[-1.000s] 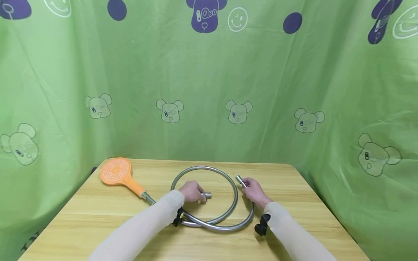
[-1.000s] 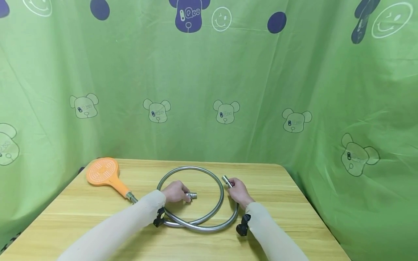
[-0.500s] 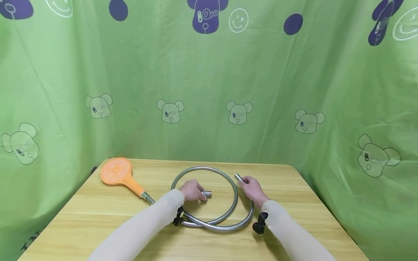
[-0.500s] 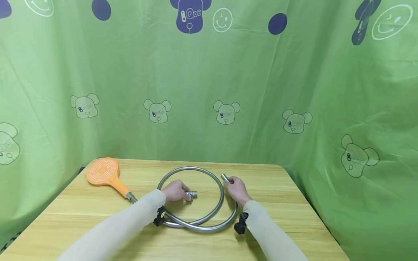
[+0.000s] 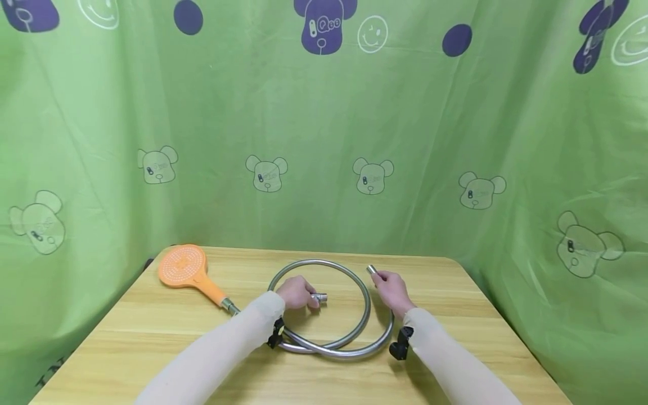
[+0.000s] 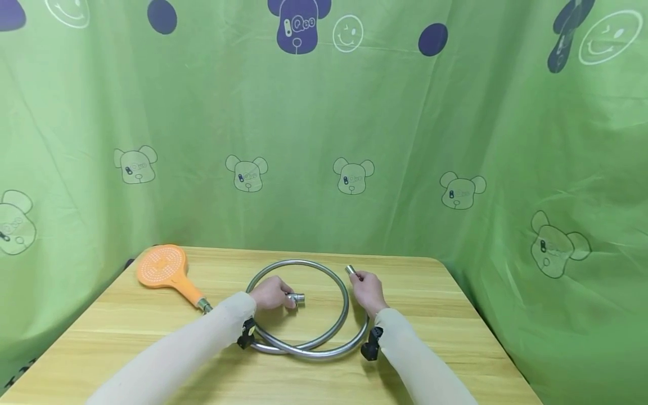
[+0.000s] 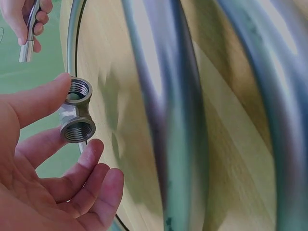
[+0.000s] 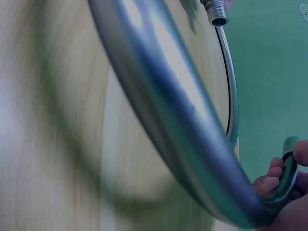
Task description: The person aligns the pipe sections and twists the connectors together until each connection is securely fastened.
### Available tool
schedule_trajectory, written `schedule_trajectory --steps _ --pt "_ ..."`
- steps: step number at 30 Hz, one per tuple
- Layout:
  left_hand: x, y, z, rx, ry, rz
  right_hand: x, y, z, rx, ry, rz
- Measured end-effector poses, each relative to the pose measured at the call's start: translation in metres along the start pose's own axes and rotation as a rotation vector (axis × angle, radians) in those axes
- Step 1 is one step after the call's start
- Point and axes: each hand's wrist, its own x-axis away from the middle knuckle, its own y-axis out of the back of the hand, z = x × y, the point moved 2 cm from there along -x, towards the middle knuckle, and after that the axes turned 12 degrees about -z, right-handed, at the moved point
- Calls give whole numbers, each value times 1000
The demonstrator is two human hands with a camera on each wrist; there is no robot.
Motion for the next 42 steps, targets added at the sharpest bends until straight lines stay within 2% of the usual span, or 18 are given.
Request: schedule_trajectory --steps 8,16,21,23,30,39,42 --pt "-3 1 0 -18 2 -7 -3 2 -2 -50 -35 -30" --pt "-8 2 4 -19 -12 -14 -7 3 -1 44 63 0" --pt "-10 4 4 -27 -16 -15 -7 5 5 53 96 26" --pt "-10 5 3 -26 -18 -14 -7 5 7 55 99 39" --pt "-8 9 -6 -15 7 -12 -9 4 13 145 191 69" --pt "-8 15 -14 30 19 -24 -11 -8 23 200 322 71" --pt "-10 16 -16 36 18 -38 -11 -12 26 209 337 76"
